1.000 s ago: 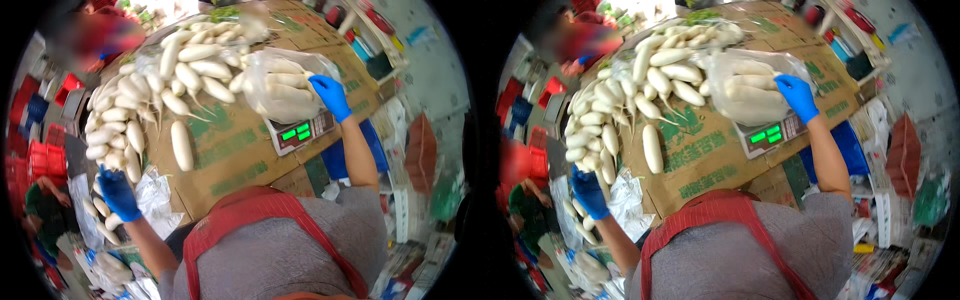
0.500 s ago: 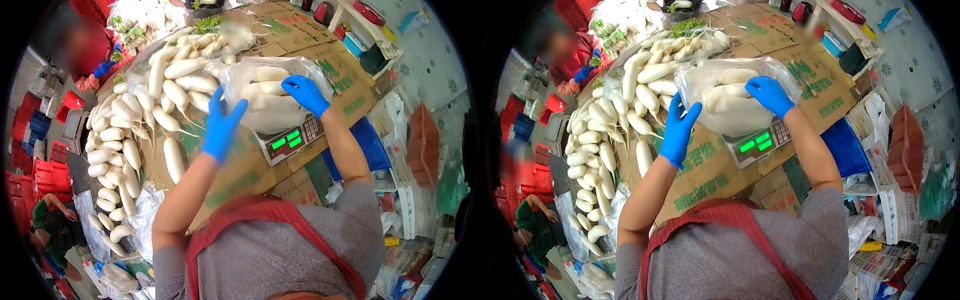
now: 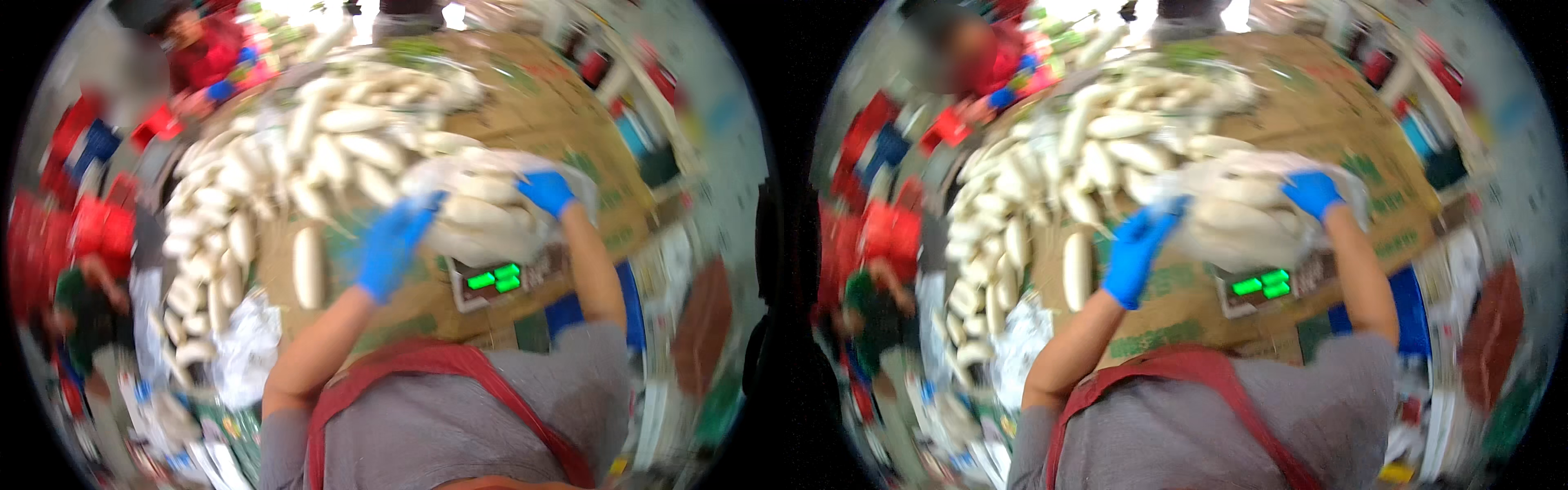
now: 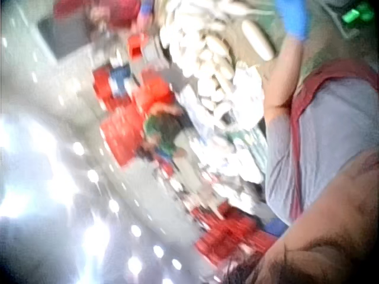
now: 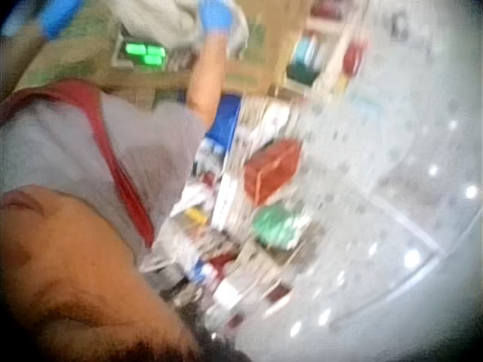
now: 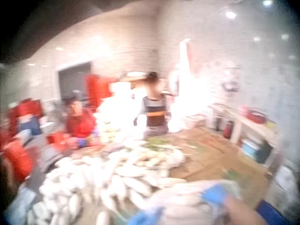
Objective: The person sorts and packs white radishes into plastic bags at a busy market stall. They repeatedly pick up radishes from a large pile, place them into bags, and weigh the bags on a digital scale before moving them aside.
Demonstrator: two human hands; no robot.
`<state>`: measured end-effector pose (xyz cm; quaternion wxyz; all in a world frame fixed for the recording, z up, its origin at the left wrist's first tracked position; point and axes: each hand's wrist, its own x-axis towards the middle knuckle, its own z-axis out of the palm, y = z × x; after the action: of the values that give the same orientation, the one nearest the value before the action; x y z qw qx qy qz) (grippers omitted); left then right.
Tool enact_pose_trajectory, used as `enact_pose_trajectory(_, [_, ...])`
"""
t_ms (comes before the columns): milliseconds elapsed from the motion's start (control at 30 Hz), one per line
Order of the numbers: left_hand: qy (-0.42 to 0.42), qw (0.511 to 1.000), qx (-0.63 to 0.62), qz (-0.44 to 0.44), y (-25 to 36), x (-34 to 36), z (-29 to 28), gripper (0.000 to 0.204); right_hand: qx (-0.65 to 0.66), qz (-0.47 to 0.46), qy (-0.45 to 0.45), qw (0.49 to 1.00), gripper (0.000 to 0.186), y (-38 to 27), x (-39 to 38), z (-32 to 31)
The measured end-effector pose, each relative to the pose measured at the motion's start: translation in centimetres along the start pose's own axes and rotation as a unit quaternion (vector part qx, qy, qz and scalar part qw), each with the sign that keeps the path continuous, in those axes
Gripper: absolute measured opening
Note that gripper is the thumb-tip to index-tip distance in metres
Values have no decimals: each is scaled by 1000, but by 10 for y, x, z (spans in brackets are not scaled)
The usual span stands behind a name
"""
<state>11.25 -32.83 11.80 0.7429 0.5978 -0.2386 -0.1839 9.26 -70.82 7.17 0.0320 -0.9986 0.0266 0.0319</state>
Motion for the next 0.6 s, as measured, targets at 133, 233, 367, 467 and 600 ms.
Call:
enact_pose_trajectory(133, [-45, 997, -61, -20, -3, 5, 22, 32, 112, -20, 88, 990, 25, 26, -30, 3])
enact_pose_trajectory(233, [-40, 999, 9, -33, 16, 5, 27, 33, 315, 10, 151, 937, 21, -32, -74, -75])
enact_pose_trajectory(367, [-69, 998, -10, 8, 34, -7, 6, 43, 508, 52, 273, 815, 44, -63, -118, -133])
enact_pose_trajectory(467, [27, 982, 80, 170, 23, -21, 6, 73, 642, 128, 288, 699, 47, -75, -123, -143])
enact_pose_trajectory(600, [-131, 983, -69, 108, 61, -86, -20, 84, 694, -25, 157, 702, 44, -143, -113, -77])
